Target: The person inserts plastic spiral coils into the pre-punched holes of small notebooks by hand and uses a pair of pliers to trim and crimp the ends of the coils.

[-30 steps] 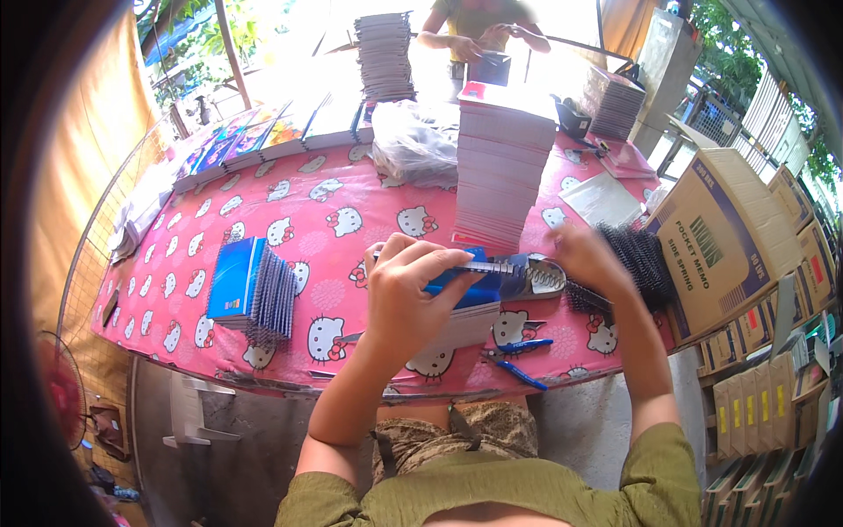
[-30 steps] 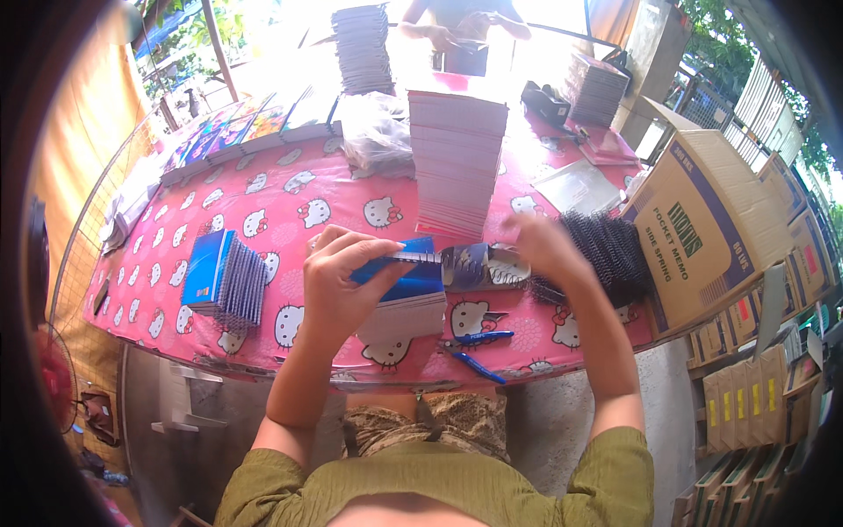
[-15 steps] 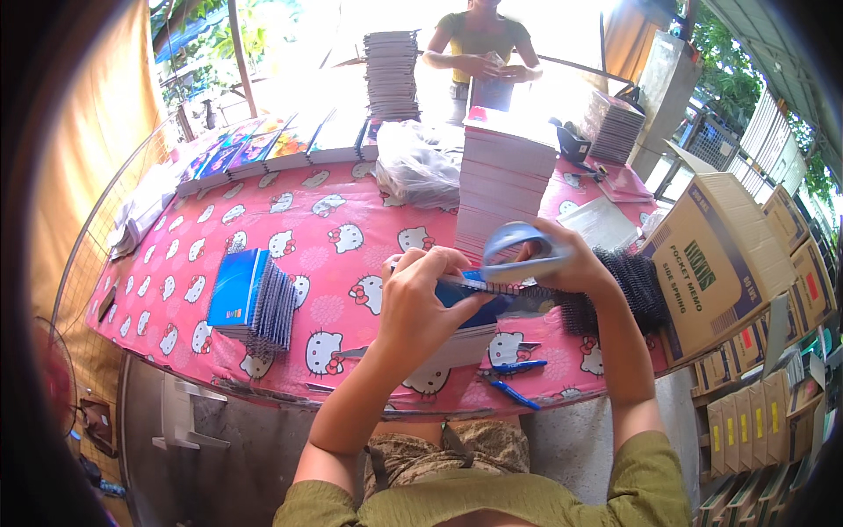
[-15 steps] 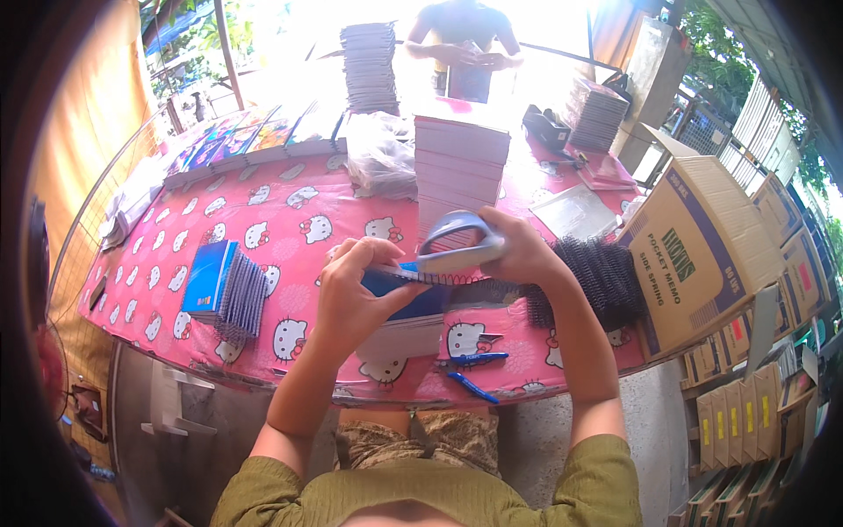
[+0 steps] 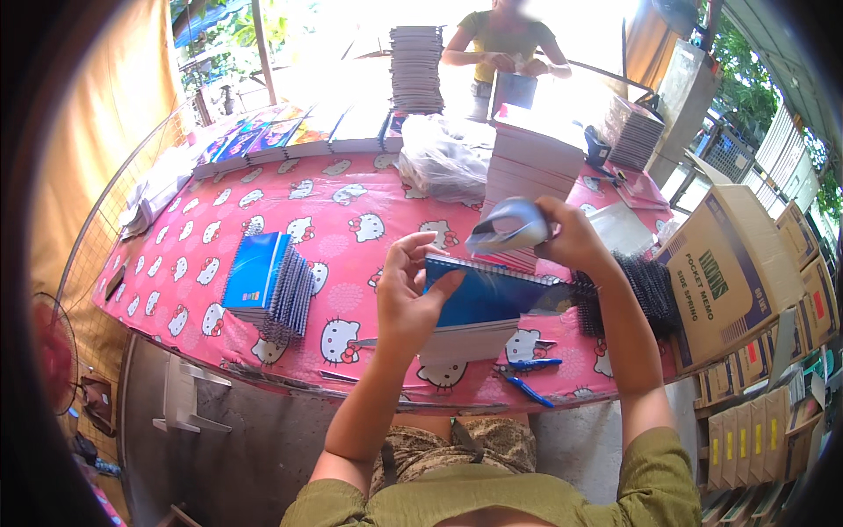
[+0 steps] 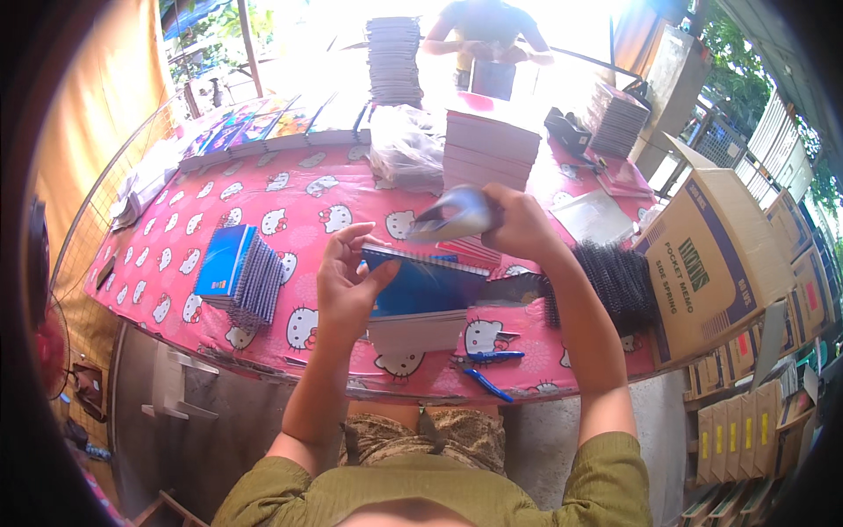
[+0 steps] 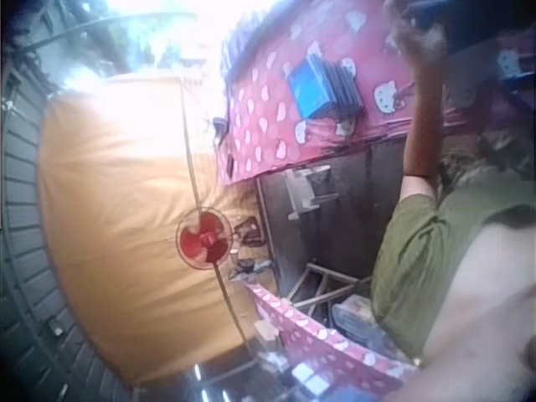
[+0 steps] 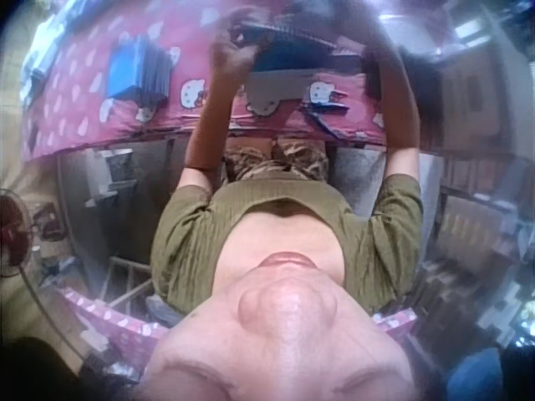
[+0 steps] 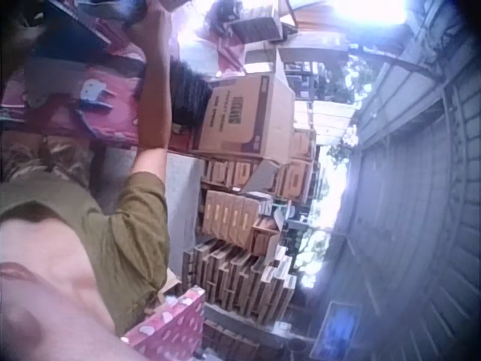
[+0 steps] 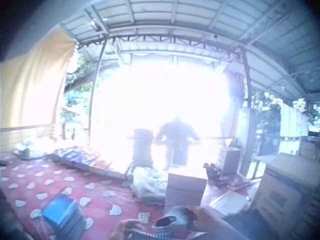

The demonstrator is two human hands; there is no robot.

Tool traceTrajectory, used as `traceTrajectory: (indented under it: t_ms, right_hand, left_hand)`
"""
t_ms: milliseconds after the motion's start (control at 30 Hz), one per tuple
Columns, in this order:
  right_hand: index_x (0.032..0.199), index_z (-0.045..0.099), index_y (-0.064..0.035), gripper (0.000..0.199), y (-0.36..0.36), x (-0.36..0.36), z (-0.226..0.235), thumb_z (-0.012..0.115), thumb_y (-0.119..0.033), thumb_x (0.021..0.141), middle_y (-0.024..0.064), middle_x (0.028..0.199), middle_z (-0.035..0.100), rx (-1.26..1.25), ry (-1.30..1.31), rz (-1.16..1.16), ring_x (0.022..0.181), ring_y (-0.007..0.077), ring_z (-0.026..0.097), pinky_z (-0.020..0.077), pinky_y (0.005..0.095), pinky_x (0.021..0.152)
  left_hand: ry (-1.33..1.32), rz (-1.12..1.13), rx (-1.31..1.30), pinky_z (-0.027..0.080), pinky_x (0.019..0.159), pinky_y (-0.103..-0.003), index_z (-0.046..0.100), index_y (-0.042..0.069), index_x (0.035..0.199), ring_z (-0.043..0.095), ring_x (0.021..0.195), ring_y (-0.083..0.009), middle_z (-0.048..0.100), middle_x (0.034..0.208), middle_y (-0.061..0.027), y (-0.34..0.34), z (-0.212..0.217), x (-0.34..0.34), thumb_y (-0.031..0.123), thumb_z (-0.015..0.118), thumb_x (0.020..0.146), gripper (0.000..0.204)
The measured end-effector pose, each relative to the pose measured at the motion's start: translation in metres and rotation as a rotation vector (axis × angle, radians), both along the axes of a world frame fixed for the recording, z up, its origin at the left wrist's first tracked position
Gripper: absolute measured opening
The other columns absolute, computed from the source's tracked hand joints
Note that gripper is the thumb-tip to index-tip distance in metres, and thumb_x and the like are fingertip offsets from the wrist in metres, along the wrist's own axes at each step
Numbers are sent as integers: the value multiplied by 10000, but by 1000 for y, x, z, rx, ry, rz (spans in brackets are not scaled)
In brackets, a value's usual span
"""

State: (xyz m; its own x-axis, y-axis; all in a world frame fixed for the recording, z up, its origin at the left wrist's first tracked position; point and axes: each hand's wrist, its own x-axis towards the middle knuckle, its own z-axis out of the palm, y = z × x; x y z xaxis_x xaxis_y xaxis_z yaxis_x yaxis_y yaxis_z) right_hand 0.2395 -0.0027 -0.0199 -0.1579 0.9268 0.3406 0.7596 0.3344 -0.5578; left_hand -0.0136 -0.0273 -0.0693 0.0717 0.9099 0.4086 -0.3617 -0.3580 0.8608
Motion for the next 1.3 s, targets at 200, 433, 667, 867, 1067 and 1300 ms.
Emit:
traceTrajectory:
  t_ms: [200,433,667,867,1067,1300]
  right_hand:
    - [1066,617,-7,452,8,-16,7,654,23,617,71,879,660,-28,240,177,797,135,612,499,260,700]
    - [1074,620,2,397,10,-23,-2,668,-45,683,79,921,684,-131,254,202,842,125,613,499,292,745]
    - [1102,604,-18,488,3,-17,0,727,-65,632,109,909,684,-9,156,11,868,159,646,505,315,779]
    - [1043,610,-41,453,-24,38,-61,763,-104,621,155,947,671,14,-89,-325,873,288,670,518,391,754]
    - [968,666,-44,355,-50,22,-94,753,-304,742,167,982,672,-181,-328,-368,901,326,658,516,452,768]
    - [951,696,-45,267,-70,-32,42,786,-177,737,142,996,650,699,-169,-235,972,269,596,475,414,833]
  left_hand:
    - [-118,-54,-167,551,724,-259,617,-35,1182,660,846,-133,696,974,-98,4,-8,-13,-93,679,800,392]
    - [-85,-54,-187,558,738,-257,662,-30,1125,663,812,-129,710,933,-103,2,-5,-20,-111,674,795,339]
    - [-126,-121,-170,552,736,-231,677,-25,1089,659,818,-105,708,938,-87,6,-11,-22,-100,691,795,304]
    - [-169,-174,-147,560,754,-267,671,-21,1069,666,844,-133,707,963,-107,10,-13,-19,-103,681,797,283]
    - [-142,-146,-173,562,764,-283,664,-22,1071,672,856,-148,708,971,-114,10,-14,-20,-102,674,805,279]
    - [-165,-173,-121,552,771,-246,665,-30,1071,659,890,-120,701,982,-99,5,-9,-12,-85,668,830,247]
